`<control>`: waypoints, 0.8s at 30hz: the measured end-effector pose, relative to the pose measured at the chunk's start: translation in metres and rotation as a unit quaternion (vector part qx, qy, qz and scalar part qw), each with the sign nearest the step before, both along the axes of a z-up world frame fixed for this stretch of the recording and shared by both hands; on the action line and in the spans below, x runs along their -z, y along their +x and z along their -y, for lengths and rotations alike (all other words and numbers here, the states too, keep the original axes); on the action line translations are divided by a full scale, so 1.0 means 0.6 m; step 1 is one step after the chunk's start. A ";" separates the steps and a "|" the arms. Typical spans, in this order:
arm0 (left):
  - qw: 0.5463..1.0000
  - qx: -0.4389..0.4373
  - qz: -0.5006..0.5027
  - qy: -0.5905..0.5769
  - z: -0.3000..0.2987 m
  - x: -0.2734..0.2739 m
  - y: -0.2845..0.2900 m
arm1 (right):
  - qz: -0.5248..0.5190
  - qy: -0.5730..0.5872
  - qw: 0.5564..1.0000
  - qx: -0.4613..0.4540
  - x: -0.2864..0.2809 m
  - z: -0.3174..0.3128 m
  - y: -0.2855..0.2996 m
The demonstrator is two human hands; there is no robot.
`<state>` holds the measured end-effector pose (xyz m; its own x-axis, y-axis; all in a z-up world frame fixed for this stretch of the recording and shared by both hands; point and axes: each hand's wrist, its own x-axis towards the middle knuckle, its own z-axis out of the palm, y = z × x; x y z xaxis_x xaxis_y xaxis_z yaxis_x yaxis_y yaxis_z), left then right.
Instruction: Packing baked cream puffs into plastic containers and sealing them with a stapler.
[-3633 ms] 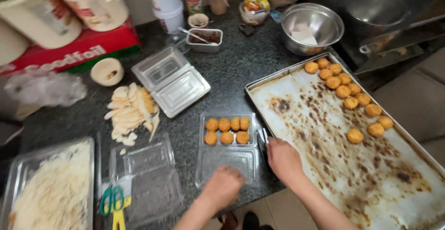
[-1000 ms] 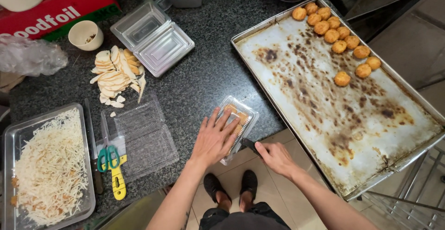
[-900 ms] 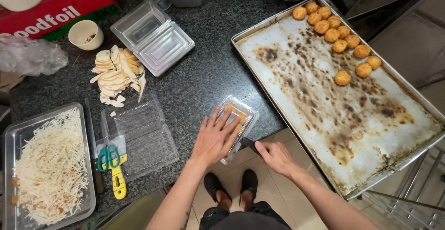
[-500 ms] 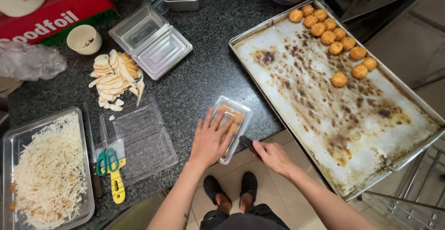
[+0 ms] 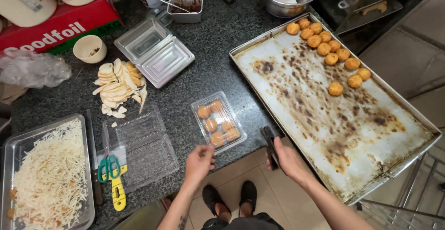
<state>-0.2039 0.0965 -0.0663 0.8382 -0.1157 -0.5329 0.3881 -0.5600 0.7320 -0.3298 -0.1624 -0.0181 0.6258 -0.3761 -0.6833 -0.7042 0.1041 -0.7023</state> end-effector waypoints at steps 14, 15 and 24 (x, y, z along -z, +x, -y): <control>0.951 -0.067 -0.199 -0.228 0.039 -0.042 -0.036 | -0.028 -0.187 0.951 -0.244 0.030 -0.056 -0.018; 0.951 -0.068 -0.199 -0.228 0.039 -0.030 -0.034 | -0.028 -0.187 0.951 -0.244 0.021 -0.060 -0.017; 0.944 -0.068 -0.195 -0.257 0.057 -0.002 -0.038 | -0.011 -0.184 0.952 -0.245 0.011 -0.077 -0.005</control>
